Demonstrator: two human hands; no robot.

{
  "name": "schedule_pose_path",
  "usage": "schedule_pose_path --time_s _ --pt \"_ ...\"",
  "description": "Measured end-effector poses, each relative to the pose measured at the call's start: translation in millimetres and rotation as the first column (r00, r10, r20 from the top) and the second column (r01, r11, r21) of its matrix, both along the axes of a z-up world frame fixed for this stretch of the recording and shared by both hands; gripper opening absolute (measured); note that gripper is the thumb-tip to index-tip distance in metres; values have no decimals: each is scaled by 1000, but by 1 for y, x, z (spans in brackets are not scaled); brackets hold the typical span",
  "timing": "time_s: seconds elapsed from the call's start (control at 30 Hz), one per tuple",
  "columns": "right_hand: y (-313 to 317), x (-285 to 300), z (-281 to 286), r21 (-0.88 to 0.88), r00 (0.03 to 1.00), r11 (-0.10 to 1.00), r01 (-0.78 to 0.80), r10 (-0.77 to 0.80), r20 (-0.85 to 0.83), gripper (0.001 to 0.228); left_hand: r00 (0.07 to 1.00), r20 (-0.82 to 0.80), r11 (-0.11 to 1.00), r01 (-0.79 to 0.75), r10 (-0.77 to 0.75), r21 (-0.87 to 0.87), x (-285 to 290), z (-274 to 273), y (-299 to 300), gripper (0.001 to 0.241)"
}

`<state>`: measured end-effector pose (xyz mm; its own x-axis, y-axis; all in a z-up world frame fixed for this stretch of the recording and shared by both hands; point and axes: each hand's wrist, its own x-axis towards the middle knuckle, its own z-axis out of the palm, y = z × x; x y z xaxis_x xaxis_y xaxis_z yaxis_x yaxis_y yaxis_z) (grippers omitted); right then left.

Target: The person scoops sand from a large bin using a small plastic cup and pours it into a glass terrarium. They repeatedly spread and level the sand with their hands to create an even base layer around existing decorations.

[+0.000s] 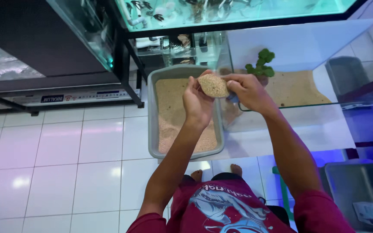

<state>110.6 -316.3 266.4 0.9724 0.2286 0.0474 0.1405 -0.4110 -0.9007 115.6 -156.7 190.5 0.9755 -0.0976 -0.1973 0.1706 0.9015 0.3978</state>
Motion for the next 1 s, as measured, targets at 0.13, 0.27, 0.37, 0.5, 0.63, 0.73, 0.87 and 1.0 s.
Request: schedule_pose_path --time_s 0.13,0.27,0.37,0.5,0.63,0.73,0.87,1.0 --pt "-65 10 3 -32 996 996 81 -80 36 34 997 18 996 81 -81 -32 24 9 -56 56" --pt "-117 -3 36 4 990 990 142 -142 -15 36 982 36 982 187 -186 -10 48 16 -121 55" --pt "-153 -5 47 10 981 981 195 -195 -19 35 961 -18 961 275 -275 25 69 14 -177 54" --pt "-205 4 40 -33 962 962 270 -268 44 32 925 -175 932 355 -338 74 91 0 -254 53" --pt "-253 14 24 -71 950 947 312 -311 34 32 896 -227 907 410 -381 95 117 -17 -315 63" --pt "-273 12 30 -128 939 932 339 -343 -6 35 837 -190 851 525 -513 12 153 -60 -364 51" --pt "-302 6 27 -301 934 894 330 -355 -30 47 799 -285 834 552 -530 -4 164 -64 -399 49" --pt "-314 -7 40 -446 945 850 280 -325 -25 63 801 -280 844 531 -529 -76 188 -108 -436 55"
